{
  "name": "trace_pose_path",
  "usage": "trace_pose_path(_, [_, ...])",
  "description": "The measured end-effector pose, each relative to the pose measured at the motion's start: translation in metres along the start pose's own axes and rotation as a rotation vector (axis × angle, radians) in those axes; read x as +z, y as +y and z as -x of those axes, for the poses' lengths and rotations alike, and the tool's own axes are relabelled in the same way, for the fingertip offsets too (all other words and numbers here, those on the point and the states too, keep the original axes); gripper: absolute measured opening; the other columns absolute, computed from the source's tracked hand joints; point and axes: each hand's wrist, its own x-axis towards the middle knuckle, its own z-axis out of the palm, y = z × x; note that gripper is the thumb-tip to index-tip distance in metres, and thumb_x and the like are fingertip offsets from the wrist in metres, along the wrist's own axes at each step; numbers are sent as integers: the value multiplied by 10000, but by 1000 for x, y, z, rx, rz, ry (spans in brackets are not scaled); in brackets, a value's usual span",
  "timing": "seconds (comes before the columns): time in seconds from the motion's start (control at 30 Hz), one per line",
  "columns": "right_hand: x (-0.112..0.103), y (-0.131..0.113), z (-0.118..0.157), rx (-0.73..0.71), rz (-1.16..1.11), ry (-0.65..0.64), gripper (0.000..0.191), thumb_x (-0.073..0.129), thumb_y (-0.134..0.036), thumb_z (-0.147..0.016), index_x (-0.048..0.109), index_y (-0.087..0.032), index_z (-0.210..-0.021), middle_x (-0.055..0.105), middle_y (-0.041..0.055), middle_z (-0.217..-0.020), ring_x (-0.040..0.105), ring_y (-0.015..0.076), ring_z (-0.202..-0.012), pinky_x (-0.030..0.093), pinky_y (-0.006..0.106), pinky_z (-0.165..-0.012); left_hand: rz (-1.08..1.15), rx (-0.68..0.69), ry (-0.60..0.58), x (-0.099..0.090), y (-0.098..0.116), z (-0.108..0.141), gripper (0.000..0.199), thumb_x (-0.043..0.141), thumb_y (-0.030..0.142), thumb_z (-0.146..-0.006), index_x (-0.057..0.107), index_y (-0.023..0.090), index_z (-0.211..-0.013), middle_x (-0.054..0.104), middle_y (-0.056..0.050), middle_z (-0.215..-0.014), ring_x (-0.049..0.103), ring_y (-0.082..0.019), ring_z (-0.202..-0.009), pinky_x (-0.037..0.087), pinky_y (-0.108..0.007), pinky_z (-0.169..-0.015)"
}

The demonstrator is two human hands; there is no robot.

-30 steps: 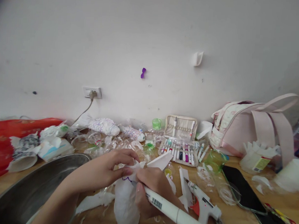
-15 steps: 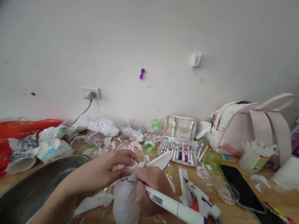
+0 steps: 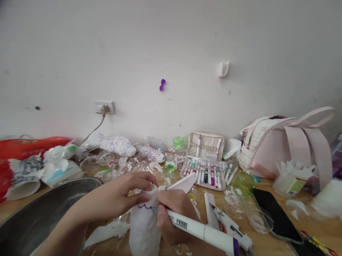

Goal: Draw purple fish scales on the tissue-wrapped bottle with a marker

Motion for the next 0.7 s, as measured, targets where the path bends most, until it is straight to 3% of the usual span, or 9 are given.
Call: trace_pose_path(0.7, [-8,1,-2,62,1,-25,176,309,-199,-785,250,-227,-622,294,-62,-484,343,103,-419,265,240,-431,8,3,4,2,-1,2,146,524,193,-839,657,187,-780,648,-46,-1124,588,-194,-1034,417,-342,-939])
